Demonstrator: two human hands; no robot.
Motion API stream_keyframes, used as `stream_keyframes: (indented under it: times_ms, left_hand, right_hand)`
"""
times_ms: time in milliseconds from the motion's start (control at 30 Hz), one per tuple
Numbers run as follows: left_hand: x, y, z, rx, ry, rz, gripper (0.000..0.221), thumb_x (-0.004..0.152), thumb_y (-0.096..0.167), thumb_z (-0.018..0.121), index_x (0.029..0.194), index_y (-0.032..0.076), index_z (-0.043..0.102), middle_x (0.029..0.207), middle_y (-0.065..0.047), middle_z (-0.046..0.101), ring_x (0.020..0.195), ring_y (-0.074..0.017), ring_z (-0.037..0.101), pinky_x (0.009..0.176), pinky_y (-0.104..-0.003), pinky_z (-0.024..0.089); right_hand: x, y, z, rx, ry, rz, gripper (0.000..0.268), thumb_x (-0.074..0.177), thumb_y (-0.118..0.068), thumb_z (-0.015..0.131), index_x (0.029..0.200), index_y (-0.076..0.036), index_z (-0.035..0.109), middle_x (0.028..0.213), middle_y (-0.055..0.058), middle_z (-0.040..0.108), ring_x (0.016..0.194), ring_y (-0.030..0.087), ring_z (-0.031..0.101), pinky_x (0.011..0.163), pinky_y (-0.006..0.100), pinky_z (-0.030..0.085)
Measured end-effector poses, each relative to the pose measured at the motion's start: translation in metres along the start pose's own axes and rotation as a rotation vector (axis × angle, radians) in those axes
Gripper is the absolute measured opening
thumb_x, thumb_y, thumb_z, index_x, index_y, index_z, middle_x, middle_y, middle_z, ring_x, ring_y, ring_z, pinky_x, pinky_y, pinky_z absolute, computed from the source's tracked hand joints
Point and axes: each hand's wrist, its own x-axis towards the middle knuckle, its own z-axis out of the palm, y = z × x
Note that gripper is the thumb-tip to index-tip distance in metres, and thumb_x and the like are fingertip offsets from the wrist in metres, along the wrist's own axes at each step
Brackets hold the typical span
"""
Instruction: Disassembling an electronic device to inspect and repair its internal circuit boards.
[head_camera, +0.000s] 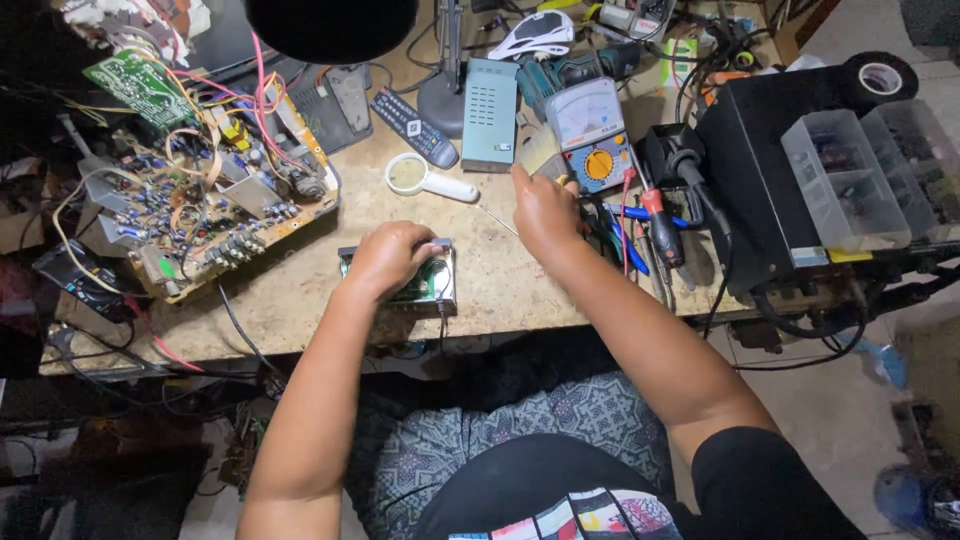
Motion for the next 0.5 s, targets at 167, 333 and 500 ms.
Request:
stream_keyframes:
  times_ms: [167, 333, 500]
  left_hand:
    - [-0.002, 0.004, -0.018, -0.094, 0.007, -0.054, 0.024, 0.1, 0.041, 0.058, 0.114, 0.022, 0.063, 0.101, -0.012, 0.075, 0.104, -0.0381, 0.071, 0.091, -0.056, 0.054]
    - [-0.015, 0.015, -0.045, -0.369, 0.103, -0.05, 0.025, 0.102, 0.035, 0.06, 0.117, 0.015, 0.054, 0.107, -0.017, 0.073, 0.107, -0.0433, 0.068, 0.091, -0.058, 0.052]
    - [-0.034, 0.021, -0.064, -0.969, 0.212, 0.135, 0.043, 0.104, 0.014, 0.056, 0.145, 0.008, 0.051, 0.119, -0.009, 0.063, 0.116, -0.0171, 0.055, 0.105, -0.042, 0.048]
  right_hand:
    - [-0.026, -0.002, -0.078, 0.378, -0.106, 0.199, 0.047, 0.084, -0.018, 0.065, 0.13, -0.022, 0.063, 0.095, 0.009, 0.074, 0.088, 0.031, 0.074, 0.076, 0.046, 0.056]
    - [-0.053, -0.021, -0.13, 1.068, -0.181, 0.388, 0.057, 0.078, -0.006, 0.066, 0.134, -0.012, 0.063, 0.103, 0.019, 0.075, 0.088, 0.02, 0.072, 0.082, 0.036, 0.059]
    - [-0.052, -0.044, -0.147, 1.034, -0.151, 0.197, 0.037, 0.09, -0.011, 0.061, 0.125, -0.012, 0.073, 0.098, 0.013, 0.069, 0.079, 0.02, 0.076, 0.073, 0.034, 0.061]
